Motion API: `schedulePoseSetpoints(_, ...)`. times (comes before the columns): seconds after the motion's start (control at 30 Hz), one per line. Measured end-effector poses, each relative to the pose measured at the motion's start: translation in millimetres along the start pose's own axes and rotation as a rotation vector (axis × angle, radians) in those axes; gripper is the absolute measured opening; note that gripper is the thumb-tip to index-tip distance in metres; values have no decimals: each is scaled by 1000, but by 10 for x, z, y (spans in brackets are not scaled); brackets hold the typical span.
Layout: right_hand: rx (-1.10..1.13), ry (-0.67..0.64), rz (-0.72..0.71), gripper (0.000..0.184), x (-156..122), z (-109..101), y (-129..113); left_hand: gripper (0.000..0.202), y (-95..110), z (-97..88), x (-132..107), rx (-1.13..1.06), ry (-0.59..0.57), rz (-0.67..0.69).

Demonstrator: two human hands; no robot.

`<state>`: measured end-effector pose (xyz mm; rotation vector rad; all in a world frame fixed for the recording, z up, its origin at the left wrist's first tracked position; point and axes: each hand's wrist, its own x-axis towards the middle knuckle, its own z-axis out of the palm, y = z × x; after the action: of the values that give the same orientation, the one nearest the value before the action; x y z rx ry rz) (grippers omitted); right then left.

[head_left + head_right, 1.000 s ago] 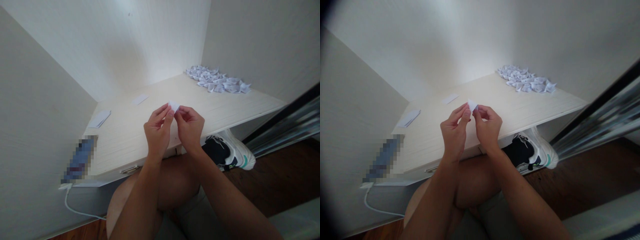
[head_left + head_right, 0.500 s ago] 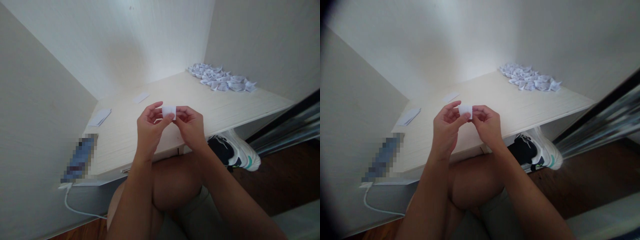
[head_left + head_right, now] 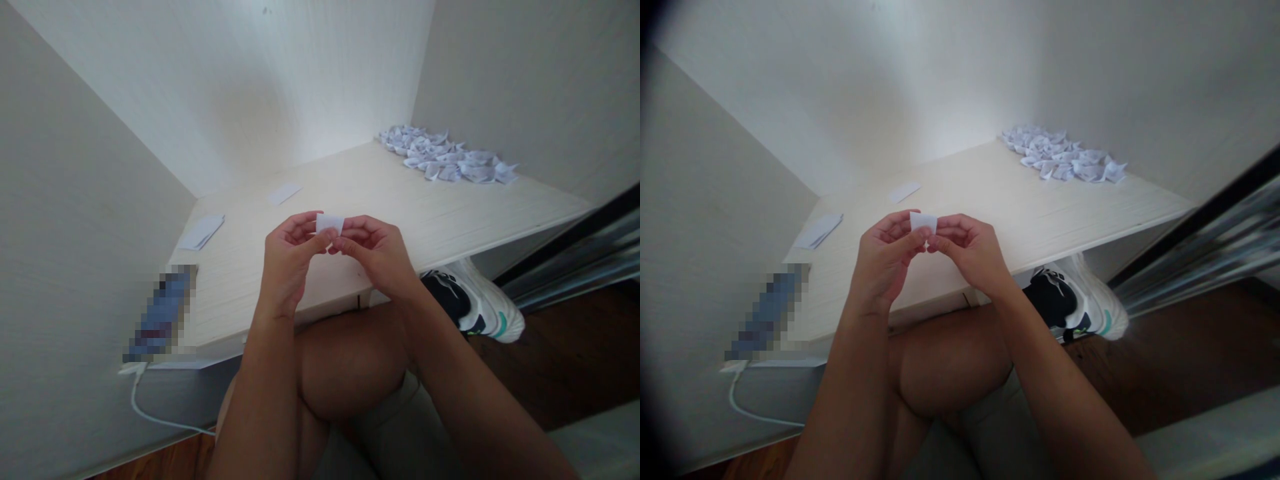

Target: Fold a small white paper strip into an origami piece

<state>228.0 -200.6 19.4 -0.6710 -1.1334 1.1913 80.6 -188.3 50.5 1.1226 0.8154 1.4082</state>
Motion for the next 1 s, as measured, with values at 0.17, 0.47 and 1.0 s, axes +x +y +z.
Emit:
schedulePoseSetpoints(0.17,65,13,17,32,8,-14,3,37,-13,-11,9,62,-27,60)
schedulePoseSetpoints(0.47,397,19,269,26,55,-147,-60,25,-103,136,-70,307,-55,375)
schedulePoseSetpoints(1.0,386,-87,331,21,47,-188,-45,21,-96,139,-114,467,-47,492)
